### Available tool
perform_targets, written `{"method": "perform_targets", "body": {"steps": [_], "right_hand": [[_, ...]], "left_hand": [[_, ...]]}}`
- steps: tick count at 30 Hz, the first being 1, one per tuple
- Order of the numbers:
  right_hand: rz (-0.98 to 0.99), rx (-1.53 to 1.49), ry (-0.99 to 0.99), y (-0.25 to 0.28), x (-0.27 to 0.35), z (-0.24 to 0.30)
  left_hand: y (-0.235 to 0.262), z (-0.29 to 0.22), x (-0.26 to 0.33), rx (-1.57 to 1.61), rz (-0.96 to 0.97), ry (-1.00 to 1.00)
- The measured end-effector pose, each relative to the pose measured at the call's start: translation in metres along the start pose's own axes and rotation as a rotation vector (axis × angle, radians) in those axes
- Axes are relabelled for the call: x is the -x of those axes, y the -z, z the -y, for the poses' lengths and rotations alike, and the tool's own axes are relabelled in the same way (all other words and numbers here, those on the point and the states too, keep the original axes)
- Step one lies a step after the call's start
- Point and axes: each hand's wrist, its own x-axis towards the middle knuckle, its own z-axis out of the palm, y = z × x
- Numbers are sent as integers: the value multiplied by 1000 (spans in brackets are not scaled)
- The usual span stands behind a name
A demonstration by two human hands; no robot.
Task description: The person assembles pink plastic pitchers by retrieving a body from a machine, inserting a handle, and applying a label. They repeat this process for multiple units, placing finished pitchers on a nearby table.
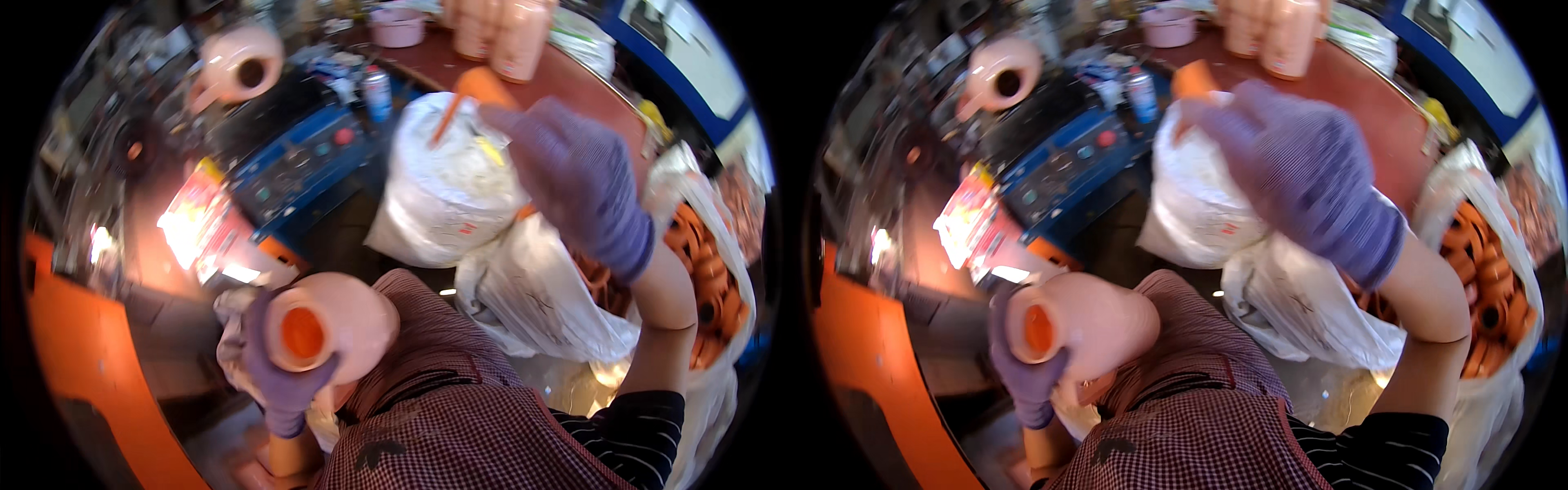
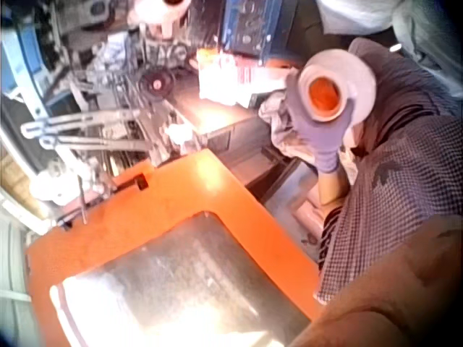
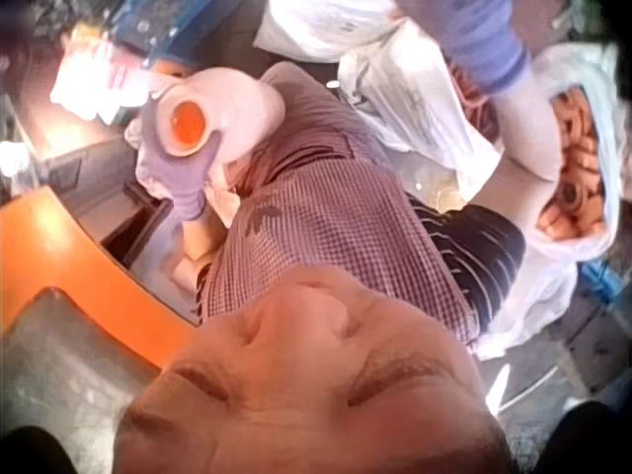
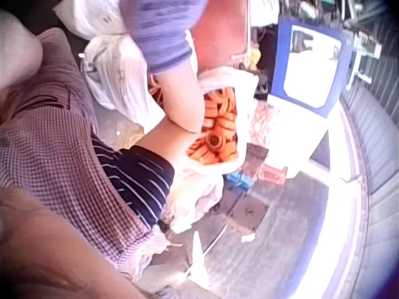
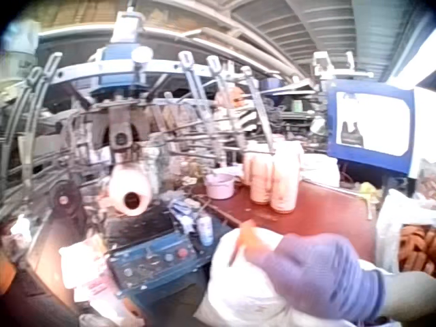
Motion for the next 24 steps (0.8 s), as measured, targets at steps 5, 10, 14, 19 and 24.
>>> {"method": "perform_targets", "body": {"steps": [5, 10, 14, 19, 24], "right_hand": [[82, -773, 462, -28, -57, 115], [-37, -906, 264, -78, -62, 131], [4, -1561, -358, -137, -20, 184], [65, -1891, -738, -160, 18, 214], [194, -2223, -1257, -188, -3, 191]], "left_hand": [[-8, 2, -2, -323, 47, -390], [13, 27, 11, -149, -265, 51], [14, 41, 17, -33, -365, 209], [10, 50, 21, -3, -417, 188], [9, 46, 36, -28, -395, 173]]}}
